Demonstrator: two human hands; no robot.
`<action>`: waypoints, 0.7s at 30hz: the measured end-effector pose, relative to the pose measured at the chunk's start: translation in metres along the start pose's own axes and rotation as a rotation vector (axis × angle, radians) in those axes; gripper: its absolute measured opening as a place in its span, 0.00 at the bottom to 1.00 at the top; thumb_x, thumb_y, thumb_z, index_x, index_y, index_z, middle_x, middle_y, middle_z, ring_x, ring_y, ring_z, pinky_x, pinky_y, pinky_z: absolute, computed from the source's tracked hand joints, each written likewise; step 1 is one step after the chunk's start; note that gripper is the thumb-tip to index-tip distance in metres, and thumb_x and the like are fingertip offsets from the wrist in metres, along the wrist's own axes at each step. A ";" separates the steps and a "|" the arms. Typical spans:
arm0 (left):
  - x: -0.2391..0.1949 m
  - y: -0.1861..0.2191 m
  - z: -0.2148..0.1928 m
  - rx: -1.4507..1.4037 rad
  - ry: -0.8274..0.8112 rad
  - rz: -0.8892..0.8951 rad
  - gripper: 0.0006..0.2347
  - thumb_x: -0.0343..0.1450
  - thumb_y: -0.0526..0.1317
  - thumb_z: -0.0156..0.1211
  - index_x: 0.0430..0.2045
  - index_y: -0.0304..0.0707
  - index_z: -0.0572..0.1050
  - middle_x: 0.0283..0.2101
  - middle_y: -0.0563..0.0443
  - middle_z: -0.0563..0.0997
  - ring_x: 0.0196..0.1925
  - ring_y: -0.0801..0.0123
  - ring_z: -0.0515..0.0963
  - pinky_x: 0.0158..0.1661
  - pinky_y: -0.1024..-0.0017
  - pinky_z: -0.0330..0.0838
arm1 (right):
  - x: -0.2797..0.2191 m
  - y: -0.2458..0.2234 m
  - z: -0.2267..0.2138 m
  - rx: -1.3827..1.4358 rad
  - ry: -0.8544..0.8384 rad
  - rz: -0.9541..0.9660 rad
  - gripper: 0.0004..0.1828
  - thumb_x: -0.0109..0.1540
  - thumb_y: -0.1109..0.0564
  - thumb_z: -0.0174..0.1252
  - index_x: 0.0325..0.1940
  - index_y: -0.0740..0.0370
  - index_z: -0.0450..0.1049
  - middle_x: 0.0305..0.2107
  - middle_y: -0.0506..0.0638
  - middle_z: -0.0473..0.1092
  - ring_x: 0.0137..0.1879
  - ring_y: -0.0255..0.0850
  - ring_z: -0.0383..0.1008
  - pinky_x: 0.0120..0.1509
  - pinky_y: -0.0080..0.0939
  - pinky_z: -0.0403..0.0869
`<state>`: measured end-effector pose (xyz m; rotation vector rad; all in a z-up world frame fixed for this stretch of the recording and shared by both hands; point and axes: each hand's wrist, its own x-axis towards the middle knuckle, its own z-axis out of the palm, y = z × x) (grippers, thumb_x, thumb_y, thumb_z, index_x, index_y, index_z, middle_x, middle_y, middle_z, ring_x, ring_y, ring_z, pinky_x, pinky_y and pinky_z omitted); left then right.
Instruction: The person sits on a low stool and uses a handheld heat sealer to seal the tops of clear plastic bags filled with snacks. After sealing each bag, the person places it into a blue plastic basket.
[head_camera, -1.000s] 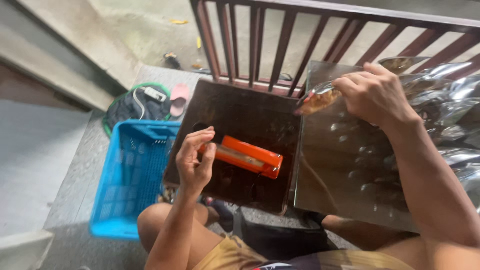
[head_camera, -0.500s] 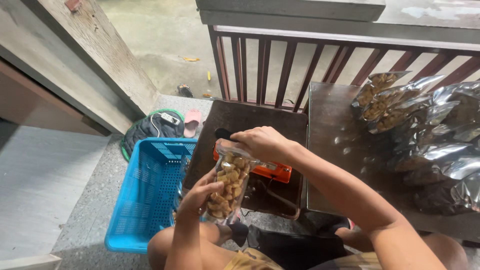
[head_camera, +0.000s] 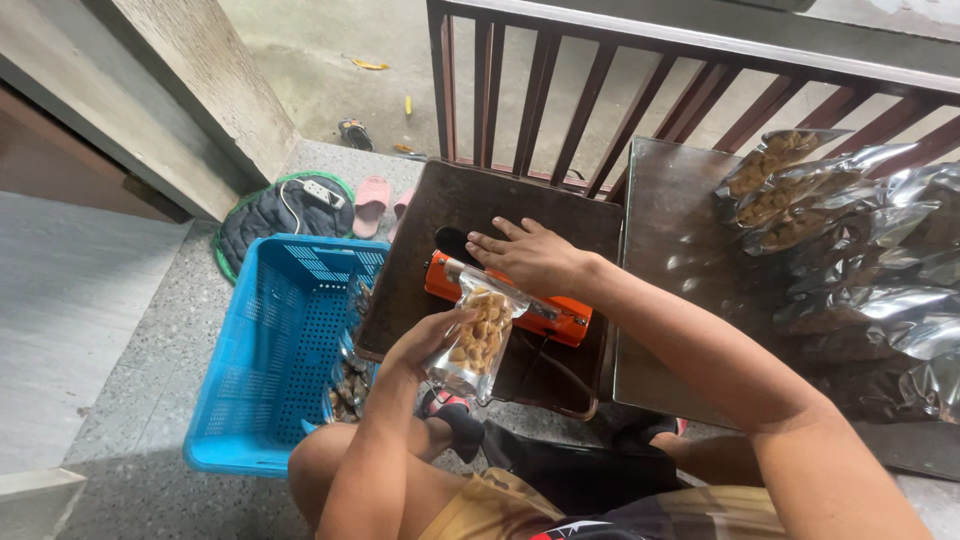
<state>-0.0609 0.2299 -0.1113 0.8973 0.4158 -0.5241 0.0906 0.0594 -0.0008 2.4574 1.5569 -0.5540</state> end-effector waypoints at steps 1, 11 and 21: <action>0.001 -0.001 0.001 -0.021 -0.049 0.012 0.25 0.67 0.46 0.65 0.53 0.22 0.73 0.41 0.39 0.84 0.36 0.64 0.86 0.36 0.69 0.83 | 0.002 -0.001 0.000 -0.026 -0.014 -0.002 0.33 0.70 0.48 0.35 0.80 0.48 0.42 0.77 0.45 0.41 0.81 0.50 0.34 0.81 0.63 0.44; 0.000 -0.003 0.001 -0.161 -0.108 0.013 0.25 0.68 0.45 0.64 0.54 0.24 0.70 0.40 0.38 0.84 0.35 0.63 0.87 0.35 0.67 0.84 | 0.022 -0.023 -0.009 -0.208 -0.113 -0.019 0.45 0.63 0.45 0.59 0.80 0.52 0.46 0.76 0.48 0.44 0.81 0.57 0.40 0.77 0.73 0.48; -0.004 0.000 0.001 -0.082 -0.059 -0.035 0.25 0.68 0.48 0.61 0.54 0.25 0.71 0.40 0.38 0.84 0.34 0.63 0.87 0.34 0.68 0.83 | 0.054 -0.018 0.001 -0.176 -0.306 0.051 0.54 0.56 0.47 0.70 0.81 0.50 0.47 0.78 0.43 0.46 0.77 0.56 0.54 0.70 0.69 0.63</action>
